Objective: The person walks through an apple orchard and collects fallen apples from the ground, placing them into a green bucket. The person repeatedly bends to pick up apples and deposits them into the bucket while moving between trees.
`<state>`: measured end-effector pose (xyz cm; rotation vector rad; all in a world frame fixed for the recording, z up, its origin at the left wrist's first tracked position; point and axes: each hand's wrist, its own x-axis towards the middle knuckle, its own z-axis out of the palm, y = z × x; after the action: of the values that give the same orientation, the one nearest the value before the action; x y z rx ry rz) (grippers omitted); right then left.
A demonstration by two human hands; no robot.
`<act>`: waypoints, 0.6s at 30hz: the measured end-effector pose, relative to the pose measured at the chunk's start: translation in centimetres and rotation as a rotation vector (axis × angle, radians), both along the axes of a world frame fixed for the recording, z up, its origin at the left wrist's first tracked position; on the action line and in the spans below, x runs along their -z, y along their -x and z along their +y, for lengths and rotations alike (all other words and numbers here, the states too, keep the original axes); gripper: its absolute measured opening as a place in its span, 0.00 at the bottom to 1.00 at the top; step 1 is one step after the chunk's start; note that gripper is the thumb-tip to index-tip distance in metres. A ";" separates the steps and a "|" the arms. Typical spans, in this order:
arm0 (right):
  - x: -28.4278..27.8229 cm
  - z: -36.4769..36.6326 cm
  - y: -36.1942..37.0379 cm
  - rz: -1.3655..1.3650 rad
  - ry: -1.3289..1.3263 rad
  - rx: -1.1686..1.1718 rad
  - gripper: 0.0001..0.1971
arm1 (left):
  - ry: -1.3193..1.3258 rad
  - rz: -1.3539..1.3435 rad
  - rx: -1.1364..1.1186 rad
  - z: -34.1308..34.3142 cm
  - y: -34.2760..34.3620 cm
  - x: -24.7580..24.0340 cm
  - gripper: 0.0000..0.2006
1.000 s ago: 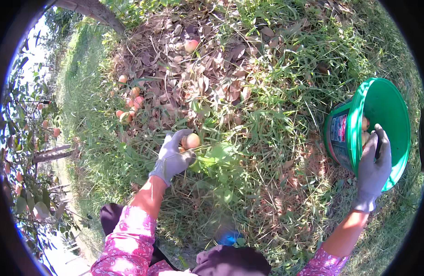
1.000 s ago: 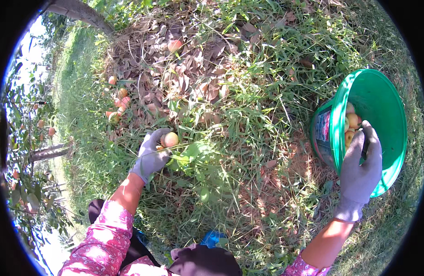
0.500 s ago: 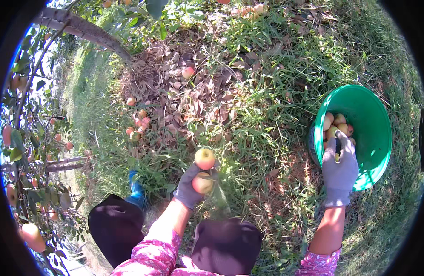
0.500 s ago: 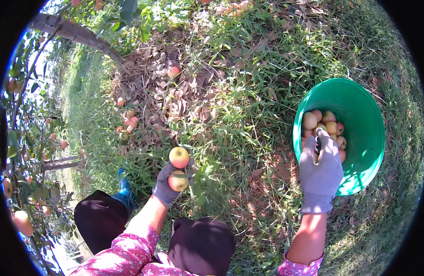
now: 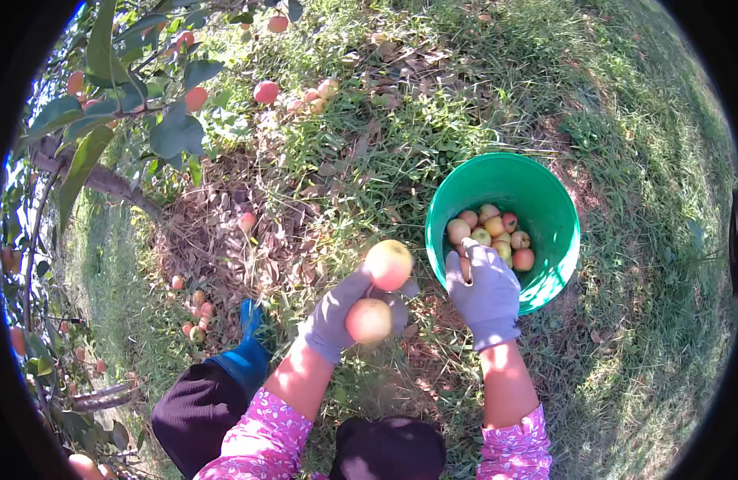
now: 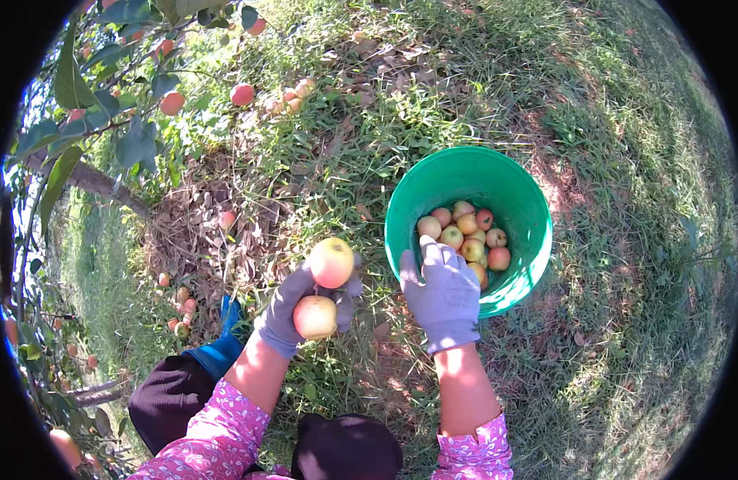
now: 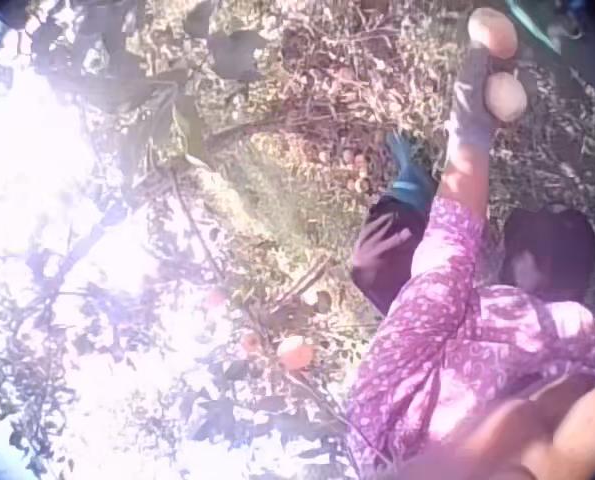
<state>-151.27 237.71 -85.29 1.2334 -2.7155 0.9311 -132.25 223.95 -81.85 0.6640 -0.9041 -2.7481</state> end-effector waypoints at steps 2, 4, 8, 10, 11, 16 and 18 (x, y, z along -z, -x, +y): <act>0.3 0.8 0.6 -0.009 0.014 -0.036 0.18 | 0.387 -0.138 0.110 0.8 5.5 -4.5 0.30; -0.7 0.9 0.8 -0.072 -0.142 -0.011 0.17 | 1.250 0.053 0.007 -0.3 6.6 -2.1 0.29; -0.3 -0.1 -0.1 0.016 0.041 0.030 0.16 | 0.273 0.087 -0.135 -2.7 4.9 0.1 0.24; -0.7 -0.2 0.0 0.014 0.026 0.046 0.17 | -0.497 0.078 -0.319 -4.5 4.2 1.2 0.24; -0.7 0.0 0.2 0.029 0.021 0.047 0.17 | -0.497 0.080 -0.322 -4.3 4.0 1.7 0.24; -0.2 -0.1 0.3 -0.042 -0.004 0.055 0.16 | -0.550 0.162 -0.304 -3.9 1.9 4.1 0.25; -0.3 -0.2 0.3 -0.041 -0.006 0.065 0.16 | -0.556 0.143 -0.288 -4.2 1.2 4.1 0.27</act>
<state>-151.53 237.49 -84.96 1.1321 -2.7730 0.9528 -133.45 219.73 -86.00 0.6056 0.0051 -2.7271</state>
